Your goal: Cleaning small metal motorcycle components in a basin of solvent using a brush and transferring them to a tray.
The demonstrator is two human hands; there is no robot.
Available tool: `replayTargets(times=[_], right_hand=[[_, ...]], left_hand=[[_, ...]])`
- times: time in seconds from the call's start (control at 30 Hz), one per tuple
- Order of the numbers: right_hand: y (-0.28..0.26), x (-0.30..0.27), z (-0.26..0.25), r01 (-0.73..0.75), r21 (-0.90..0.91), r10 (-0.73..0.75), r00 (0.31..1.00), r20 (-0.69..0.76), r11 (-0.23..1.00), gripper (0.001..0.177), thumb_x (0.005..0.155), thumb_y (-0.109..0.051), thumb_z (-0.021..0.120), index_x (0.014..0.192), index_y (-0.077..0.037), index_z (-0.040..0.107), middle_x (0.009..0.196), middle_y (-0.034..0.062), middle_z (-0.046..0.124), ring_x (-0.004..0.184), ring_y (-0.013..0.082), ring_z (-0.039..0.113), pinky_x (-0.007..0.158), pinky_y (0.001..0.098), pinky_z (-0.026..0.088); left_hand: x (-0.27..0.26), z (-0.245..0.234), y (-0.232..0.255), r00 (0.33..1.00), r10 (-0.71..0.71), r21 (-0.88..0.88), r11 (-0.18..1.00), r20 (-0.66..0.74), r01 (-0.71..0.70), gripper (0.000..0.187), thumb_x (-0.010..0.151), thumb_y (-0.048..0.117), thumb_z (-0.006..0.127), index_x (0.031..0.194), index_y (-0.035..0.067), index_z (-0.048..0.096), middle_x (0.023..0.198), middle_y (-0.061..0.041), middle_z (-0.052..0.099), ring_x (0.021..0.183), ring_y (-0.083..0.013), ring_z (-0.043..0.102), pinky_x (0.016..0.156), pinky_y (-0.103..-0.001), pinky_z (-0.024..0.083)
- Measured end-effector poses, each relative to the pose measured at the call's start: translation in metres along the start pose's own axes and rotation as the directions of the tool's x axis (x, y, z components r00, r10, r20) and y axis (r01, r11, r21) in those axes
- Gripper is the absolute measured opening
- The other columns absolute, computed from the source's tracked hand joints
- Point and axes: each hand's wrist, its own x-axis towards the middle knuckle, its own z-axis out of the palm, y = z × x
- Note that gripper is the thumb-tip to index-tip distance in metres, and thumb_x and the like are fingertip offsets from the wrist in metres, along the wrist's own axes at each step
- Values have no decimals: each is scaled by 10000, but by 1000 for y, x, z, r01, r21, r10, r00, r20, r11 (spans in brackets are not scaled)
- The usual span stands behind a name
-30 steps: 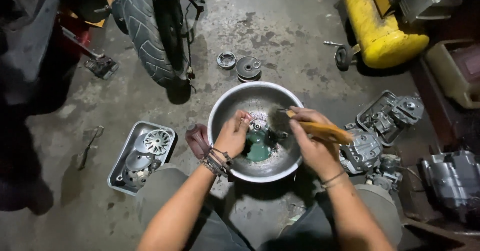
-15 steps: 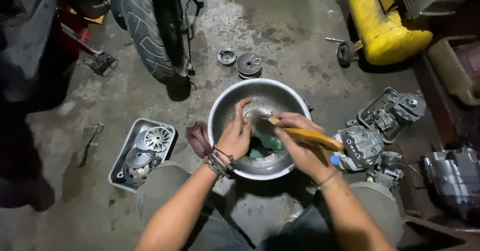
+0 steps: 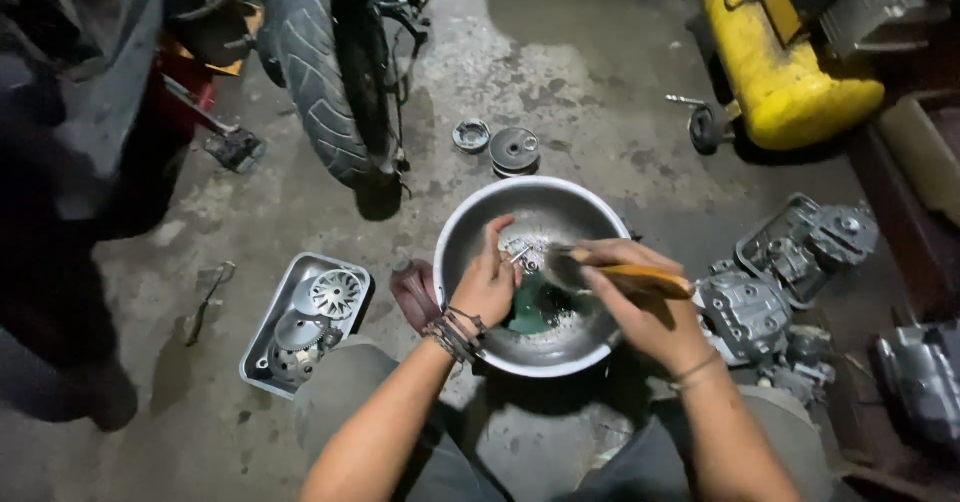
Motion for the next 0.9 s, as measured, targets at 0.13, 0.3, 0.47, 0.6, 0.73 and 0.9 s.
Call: replayTargets(times=[0.13,0.3,0.47,0.6,0.73,0.9], right_hand=[[4,-4,5,17,45,-14,998,-65,999,106,934,-212,717,977,-127,764,1099,133,790,1067,371,735,902,467,565],[7,0,5,-7,73,2,998,68,997,88,907,-185,726,937,-109,759,1067,162,799,1058,407,741,889,495,570],[15,0,-1,12,-13,-13,999,-39,1000,119,929,-206,719,952,-92,744,1053,197,777,1022,437,724,868,523,566],[17,-2,2,48,27,-42,982,-184,998,98,963,-163,698,971,-68,724,1135,199,762,1070,397,720,906,475,546],[16,-3,8,86,121,-52,965,-258,989,96,980,-111,677,953,-19,690,1138,233,752,1091,373,721,930,444,536],[7,-6,10,19,182,39,950,-310,983,107,973,-83,713,965,22,691,1087,236,744,1104,359,718,948,436,536]], left_hand=[[-1,-2,5,1000,-19,1,1000,24,18,612,931,4,355,1519,159,283,656,-36,628,652,-286,629,695,-399,524],[14,-4,-28,997,-65,-146,987,51,71,561,939,38,341,1489,141,383,649,-11,552,639,-209,575,660,-353,524],[24,14,-66,974,-116,-635,741,196,216,554,936,0,360,1485,33,427,719,-135,616,545,-167,593,473,-241,532],[23,17,-59,958,-113,-748,603,264,277,503,1002,-5,363,1503,25,398,998,-239,720,756,-234,763,619,-283,660],[21,18,-50,963,-133,-741,616,236,267,553,997,-62,405,1501,160,353,1032,-250,716,859,-336,765,708,-380,675],[18,14,-37,965,-202,-670,695,166,261,183,1072,137,447,1255,140,438,972,-219,758,885,-294,764,778,-372,647]])
